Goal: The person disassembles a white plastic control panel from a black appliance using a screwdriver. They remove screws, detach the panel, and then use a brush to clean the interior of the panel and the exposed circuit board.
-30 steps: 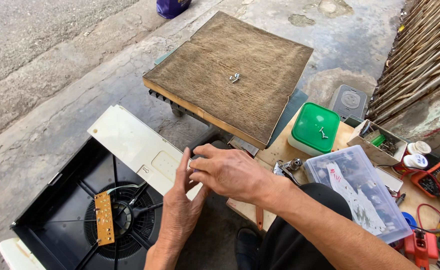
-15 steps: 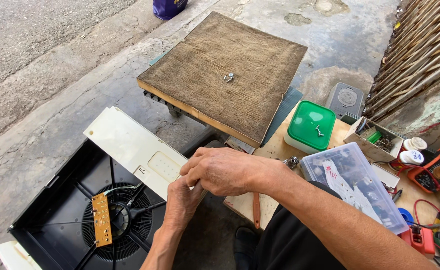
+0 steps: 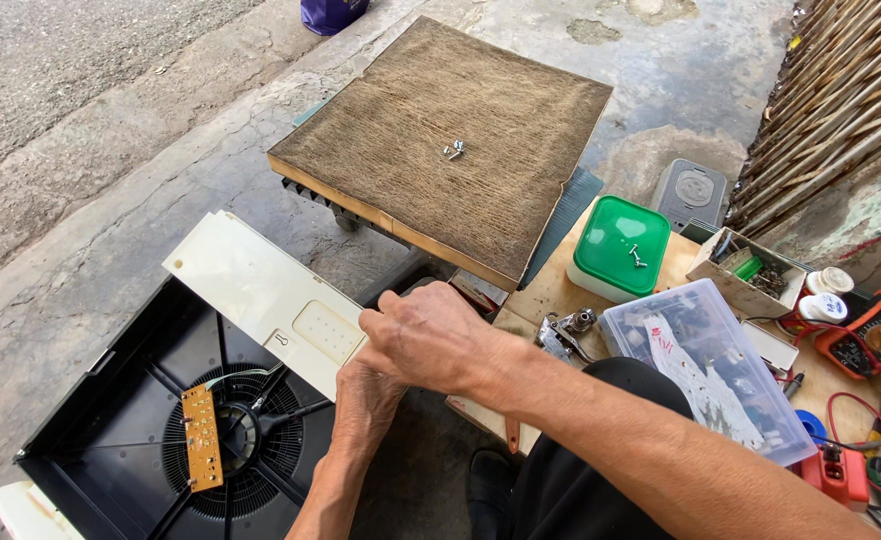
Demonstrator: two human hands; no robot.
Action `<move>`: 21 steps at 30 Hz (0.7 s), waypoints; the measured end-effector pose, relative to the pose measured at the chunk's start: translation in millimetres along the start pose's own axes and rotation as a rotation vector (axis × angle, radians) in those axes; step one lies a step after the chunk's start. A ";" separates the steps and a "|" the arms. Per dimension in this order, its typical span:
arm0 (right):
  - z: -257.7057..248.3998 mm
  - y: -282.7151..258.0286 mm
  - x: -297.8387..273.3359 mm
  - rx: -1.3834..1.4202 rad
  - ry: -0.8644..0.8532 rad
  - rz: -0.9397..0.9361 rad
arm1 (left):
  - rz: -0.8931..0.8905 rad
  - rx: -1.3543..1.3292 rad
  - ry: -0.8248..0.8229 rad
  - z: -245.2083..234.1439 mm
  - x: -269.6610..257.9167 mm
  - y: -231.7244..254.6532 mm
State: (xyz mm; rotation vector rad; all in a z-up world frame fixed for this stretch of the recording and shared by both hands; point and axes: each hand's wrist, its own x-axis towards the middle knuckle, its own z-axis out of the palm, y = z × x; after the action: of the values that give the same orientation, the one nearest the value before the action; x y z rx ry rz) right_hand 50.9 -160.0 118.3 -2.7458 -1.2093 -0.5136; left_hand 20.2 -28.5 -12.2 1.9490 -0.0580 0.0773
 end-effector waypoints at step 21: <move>-14.0 12.8 -6.7 0.185 -0.253 -0.085 | -0.501 0.203 0.415 -13.4 -90.1 6.9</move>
State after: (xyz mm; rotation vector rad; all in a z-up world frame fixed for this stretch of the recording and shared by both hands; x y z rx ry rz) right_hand 52.4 -176.5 129.8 -2.6684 -1.3552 -0.0542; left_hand -70.5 -18.2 -8.2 2.0555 0.7322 0.1582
